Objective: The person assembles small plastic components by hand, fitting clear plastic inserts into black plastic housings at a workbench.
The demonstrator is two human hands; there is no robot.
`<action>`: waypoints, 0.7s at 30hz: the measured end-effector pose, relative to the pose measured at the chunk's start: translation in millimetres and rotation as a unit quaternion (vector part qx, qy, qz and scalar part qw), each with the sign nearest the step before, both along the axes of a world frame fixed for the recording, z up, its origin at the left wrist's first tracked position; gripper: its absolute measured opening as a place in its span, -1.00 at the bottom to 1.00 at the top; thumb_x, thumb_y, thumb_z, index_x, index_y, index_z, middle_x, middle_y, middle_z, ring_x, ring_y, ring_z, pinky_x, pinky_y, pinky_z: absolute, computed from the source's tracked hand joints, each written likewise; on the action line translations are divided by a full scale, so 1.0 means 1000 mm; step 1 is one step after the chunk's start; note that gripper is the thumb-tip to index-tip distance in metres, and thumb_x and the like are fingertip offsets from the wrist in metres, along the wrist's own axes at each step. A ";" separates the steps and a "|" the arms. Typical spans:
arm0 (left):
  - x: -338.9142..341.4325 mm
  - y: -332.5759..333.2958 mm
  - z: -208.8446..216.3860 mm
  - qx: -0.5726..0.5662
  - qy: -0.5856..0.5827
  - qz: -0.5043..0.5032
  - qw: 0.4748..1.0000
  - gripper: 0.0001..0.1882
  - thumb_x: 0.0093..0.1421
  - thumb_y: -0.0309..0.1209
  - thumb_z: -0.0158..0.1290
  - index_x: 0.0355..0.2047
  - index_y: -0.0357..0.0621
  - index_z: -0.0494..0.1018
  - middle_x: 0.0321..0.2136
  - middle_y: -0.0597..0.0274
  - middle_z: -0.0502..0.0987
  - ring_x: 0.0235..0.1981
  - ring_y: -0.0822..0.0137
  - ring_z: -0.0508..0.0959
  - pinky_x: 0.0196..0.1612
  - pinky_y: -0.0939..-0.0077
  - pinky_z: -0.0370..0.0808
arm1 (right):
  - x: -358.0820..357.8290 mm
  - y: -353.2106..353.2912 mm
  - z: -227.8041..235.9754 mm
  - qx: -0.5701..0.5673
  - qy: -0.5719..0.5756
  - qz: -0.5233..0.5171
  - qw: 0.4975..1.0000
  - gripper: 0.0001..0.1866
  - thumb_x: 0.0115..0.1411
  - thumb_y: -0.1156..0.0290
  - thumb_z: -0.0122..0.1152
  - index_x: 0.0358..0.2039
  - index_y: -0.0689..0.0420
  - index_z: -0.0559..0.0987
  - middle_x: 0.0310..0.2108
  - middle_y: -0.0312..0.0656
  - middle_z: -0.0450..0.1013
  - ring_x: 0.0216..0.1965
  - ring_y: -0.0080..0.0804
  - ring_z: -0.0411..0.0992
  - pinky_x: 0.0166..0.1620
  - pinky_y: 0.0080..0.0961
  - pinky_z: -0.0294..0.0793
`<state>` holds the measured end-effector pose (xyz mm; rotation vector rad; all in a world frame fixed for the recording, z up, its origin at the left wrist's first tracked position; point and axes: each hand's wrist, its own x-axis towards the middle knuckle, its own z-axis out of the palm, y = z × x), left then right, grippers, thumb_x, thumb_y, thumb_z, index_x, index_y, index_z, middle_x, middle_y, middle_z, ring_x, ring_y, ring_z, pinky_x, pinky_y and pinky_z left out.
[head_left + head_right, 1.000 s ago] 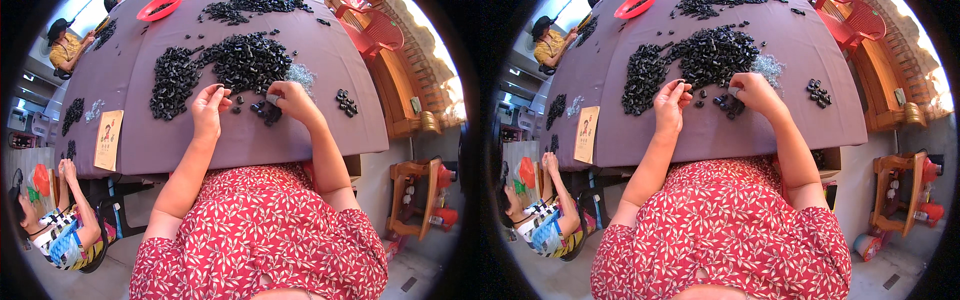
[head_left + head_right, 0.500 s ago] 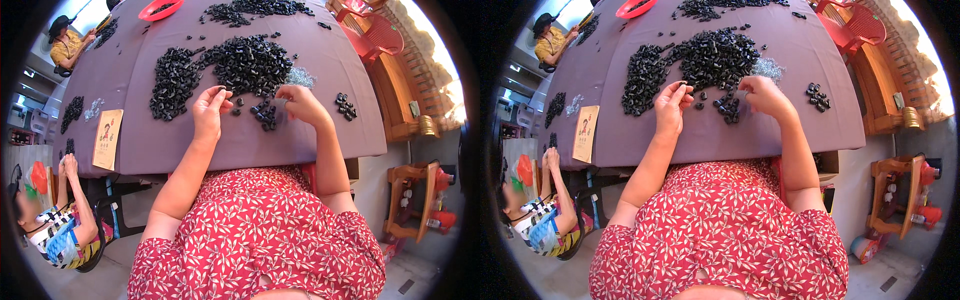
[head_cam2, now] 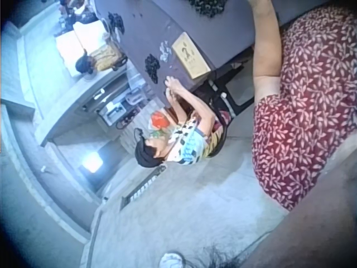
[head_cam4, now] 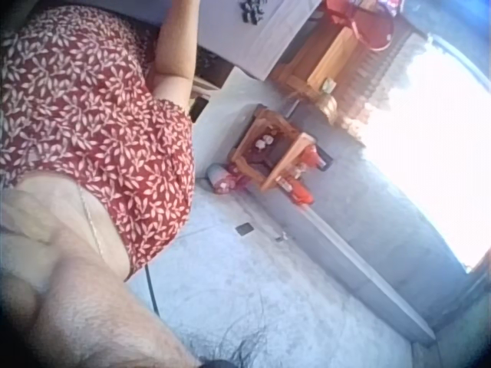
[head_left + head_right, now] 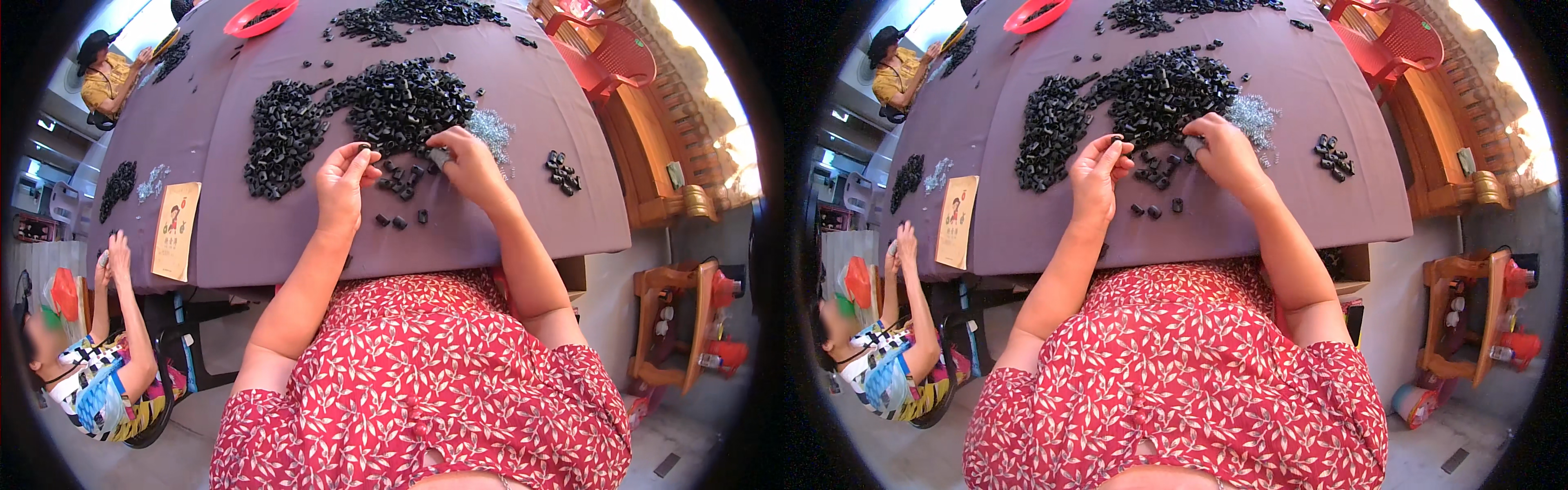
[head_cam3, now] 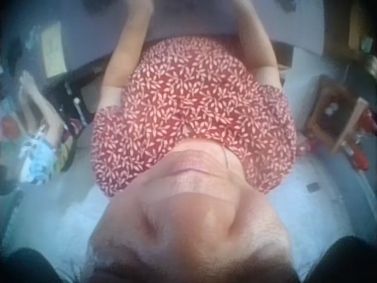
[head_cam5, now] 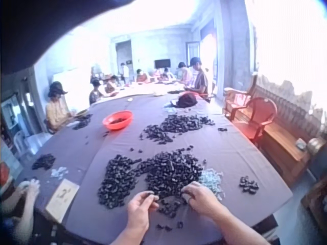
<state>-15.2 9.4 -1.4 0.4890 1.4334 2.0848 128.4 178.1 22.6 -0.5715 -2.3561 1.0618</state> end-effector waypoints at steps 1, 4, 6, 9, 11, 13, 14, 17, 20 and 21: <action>0.000 0.001 0.000 -0.003 0.002 -0.003 1.000 -0.84 0.29 -0.44 0.10 -0.15 -0.22 0.50 -0.32 0.20 0.65 -0.48 0.52 0.58 -0.40 0.68 0.48 | 0.000 0.001 -0.008 0.084 -0.003 0.020 0.996 -0.72 0.04 0.61 0.19 -0.19 0.19 0.61 -0.26 -0.11 0.50 -0.28 -0.24 0.51 -0.16 -0.40 0.50; -0.001 -0.001 -0.001 0.003 0.000 -0.004 1.000 -0.84 0.30 -0.44 0.09 -0.13 -0.19 0.50 -0.30 0.20 0.64 -0.47 0.53 0.58 -0.40 0.73 0.45 | -0.002 -0.004 -0.001 0.099 -0.029 0.076 0.992 -0.74 0.04 0.59 0.19 -0.21 0.20 0.62 -0.21 -0.09 0.48 -0.22 -0.16 0.50 -0.12 -0.34 0.50; -0.002 -0.001 -0.001 0.002 -0.001 -0.005 1.000 -0.84 0.30 -0.44 0.09 -0.13 -0.19 0.50 -0.30 0.20 0.64 -0.47 0.53 0.58 -0.41 0.73 0.45 | -0.001 -0.007 0.005 0.034 0.002 0.070 0.997 -0.61 -0.07 0.74 0.03 -0.19 0.23 0.61 -0.27 -0.14 0.44 -0.24 -0.30 0.49 -0.15 -0.49 0.48; -0.002 0.000 0.000 -0.002 -0.004 -0.007 1.000 -0.84 0.30 -0.45 0.09 -0.13 -0.19 0.50 -0.30 0.20 0.64 -0.47 0.53 0.58 -0.41 0.73 0.45 | 0.004 0.002 0.008 -0.023 -0.017 0.057 0.998 -0.63 -0.02 0.75 0.01 -0.19 0.26 0.60 -0.31 -0.22 0.51 -0.31 -0.51 0.47 -0.23 -0.58 0.46; -0.002 -0.001 -0.001 -0.004 -0.006 -0.004 1.000 -0.84 0.30 -0.45 0.09 -0.13 -0.19 0.50 -0.30 0.20 0.64 -0.47 0.53 0.58 -0.41 0.73 0.45 | 0.011 0.002 0.022 -0.138 -0.070 0.096 0.983 -0.70 0.06 0.70 0.10 -0.18 0.27 0.61 -0.33 -0.28 0.57 -0.34 -0.65 0.44 -0.27 -0.64 0.45; -0.005 -0.001 -0.004 -0.005 0.001 0.000 1.000 -0.85 0.30 -0.45 0.09 -0.13 -0.18 0.51 -0.30 0.20 0.65 -0.46 0.53 0.59 -0.40 0.73 0.47 | 0.015 -0.016 0.053 -0.176 -0.097 0.184 0.962 -0.71 0.07 0.67 0.14 -0.16 0.27 0.61 -0.32 -0.25 0.57 -0.32 -0.61 0.46 -0.24 -0.60 0.47; -0.008 -0.002 -0.005 -0.007 0.001 0.003 1.000 -0.85 0.30 -0.45 0.09 -0.13 -0.18 0.51 -0.30 0.20 0.65 -0.46 0.53 0.59 -0.40 0.73 0.47 | 0.016 -0.028 0.059 -0.212 -0.122 0.265 0.933 -0.71 0.08 0.63 0.18 -0.15 0.26 0.61 -0.30 -0.22 0.58 -0.30 -0.57 0.48 -0.22 -0.57 0.49; -0.017 -0.003 0.002 0.034 -0.028 0.034 0.998 -0.84 0.28 -0.45 0.11 -0.15 -0.19 0.52 -0.32 0.19 0.66 -0.49 0.51 0.59 -0.41 0.68 0.47 | 0.012 -0.074 0.058 -0.124 -0.079 0.415 0.898 -0.72 0.11 0.54 0.24 -0.12 0.27 0.60 -0.23 -0.11 0.57 -0.23 -0.35 0.53 -0.14 -0.39 0.53; -0.024 -0.006 0.009 0.074 0.002 0.068 0.995 -0.85 0.28 -0.46 0.11 -0.15 -0.19 0.52 -0.32 0.19 0.65 -0.49 0.51 0.59 -0.44 0.72 0.48 | -0.003 -0.107 0.022 -0.078 -0.069 0.504 0.857 -0.71 0.09 0.49 0.23 -0.14 0.25 0.61 -0.22 -0.03 0.57 -0.19 -0.11 0.56 -0.08 -0.29 0.52; -0.028 -0.008 0.008 0.083 0.009 0.075 0.994 -0.85 0.28 -0.47 0.11 -0.15 -0.19 0.52 -0.32 0.20 0.64 -0.49 0.52 0.58 -0.44 0.73 0.49 | -0.008 -0.114 0.021 -0.076 -0.080 0.493 0.863 -0.71 0.07 0.49 0.23 -0.15 0.25 0.60 -0.21 0.00 0.56 -0.17 -0.06 0.53 -0.06 -0.25 0.50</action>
